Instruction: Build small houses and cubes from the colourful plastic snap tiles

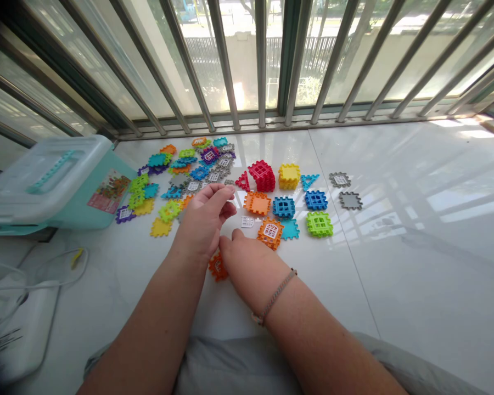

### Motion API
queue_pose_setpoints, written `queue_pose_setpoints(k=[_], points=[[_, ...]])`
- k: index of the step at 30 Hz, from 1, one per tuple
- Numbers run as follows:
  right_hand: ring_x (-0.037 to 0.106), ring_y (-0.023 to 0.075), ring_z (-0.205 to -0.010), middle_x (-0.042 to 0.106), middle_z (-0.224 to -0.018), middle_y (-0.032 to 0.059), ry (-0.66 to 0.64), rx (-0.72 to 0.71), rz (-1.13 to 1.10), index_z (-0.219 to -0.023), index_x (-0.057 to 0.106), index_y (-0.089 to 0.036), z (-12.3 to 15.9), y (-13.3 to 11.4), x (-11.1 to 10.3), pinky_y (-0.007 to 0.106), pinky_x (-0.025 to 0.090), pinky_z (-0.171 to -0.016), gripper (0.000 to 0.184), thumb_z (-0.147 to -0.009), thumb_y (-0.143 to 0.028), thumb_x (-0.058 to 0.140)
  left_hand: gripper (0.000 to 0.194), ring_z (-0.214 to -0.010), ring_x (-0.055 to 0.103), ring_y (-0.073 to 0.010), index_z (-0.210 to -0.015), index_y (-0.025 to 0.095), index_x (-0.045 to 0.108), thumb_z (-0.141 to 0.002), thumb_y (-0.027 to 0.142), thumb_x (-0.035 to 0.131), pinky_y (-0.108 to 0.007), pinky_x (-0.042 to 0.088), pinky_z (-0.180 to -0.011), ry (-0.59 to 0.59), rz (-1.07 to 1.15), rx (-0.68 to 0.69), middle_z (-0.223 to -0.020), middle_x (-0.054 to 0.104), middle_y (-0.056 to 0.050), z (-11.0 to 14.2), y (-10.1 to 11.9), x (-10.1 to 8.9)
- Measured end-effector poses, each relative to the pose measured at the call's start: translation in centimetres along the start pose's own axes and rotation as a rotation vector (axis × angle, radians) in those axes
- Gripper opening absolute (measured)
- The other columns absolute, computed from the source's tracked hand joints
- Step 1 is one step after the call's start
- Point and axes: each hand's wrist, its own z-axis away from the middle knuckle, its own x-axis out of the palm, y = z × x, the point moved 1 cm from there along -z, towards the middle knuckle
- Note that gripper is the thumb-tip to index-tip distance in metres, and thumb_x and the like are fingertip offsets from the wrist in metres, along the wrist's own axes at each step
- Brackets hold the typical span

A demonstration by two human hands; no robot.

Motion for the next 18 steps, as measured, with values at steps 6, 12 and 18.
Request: queue_pose_setpoints(k=[6, 12, 18], points=[[0.08, 0.0272, -0.092, 0.07, -0.125, 0.0143, 0.017, -0.034, 0.041, -0.13, 0.065, -0.017, -0.06, -0.24, 0.22, 0.036, 0.063, -0.076, 0.031, -0.102, -0.008, 0.056, 0.035, -0.064, 0.055, -0.0061, -0.088, 0.02, 0.068, -0.073, 0.037, 0.095, -0.022, 0.049, -0.068, 0.05, 0.056, 0.014, -0.084, 0.064, 0.004, -0.09, 0.43, -0.04], [0.081, 0.0304, -0.09, 0.071, -0.116, 0.013, 0.026, 0.029, 0.089, -0.123, 0.064, -0.019, 0.26, -0.34, 0.02, 0.038, 0.064, -0.074, 0.022, -0.105, -0.011, 0.055, 0.033, -0.063, 0.055, -0.0061, -0.087, 0.02, 0.068, -0.073, 0.035, 0.094, -0.022, 0.048, -0.066, 0.047, 0.07, 0.012, -0.083, 0.063, 0.005, -0.14, 0.41, -0.05], [0.082, 0.0332, -0.092, 0.071, -0.114, 0.0118, 0.023, 0.045, 0.093, -0.122, 0.064, -0.019, 0.73, -0.31, -0.31, 0.043, 0.065, -0.075, 0.021, -0.106, -0.011, 0.054, 0.032, -0.063, 0.055, -0.0062, -0.086, 0.019, 0.068, -0.075, 0.035, 0.094, -0.022, 0.048, -0.066, 0.037, 0.064, 0.013, -0.083, 0.062, 0.005, -0.08, 0.35, 0.01]])
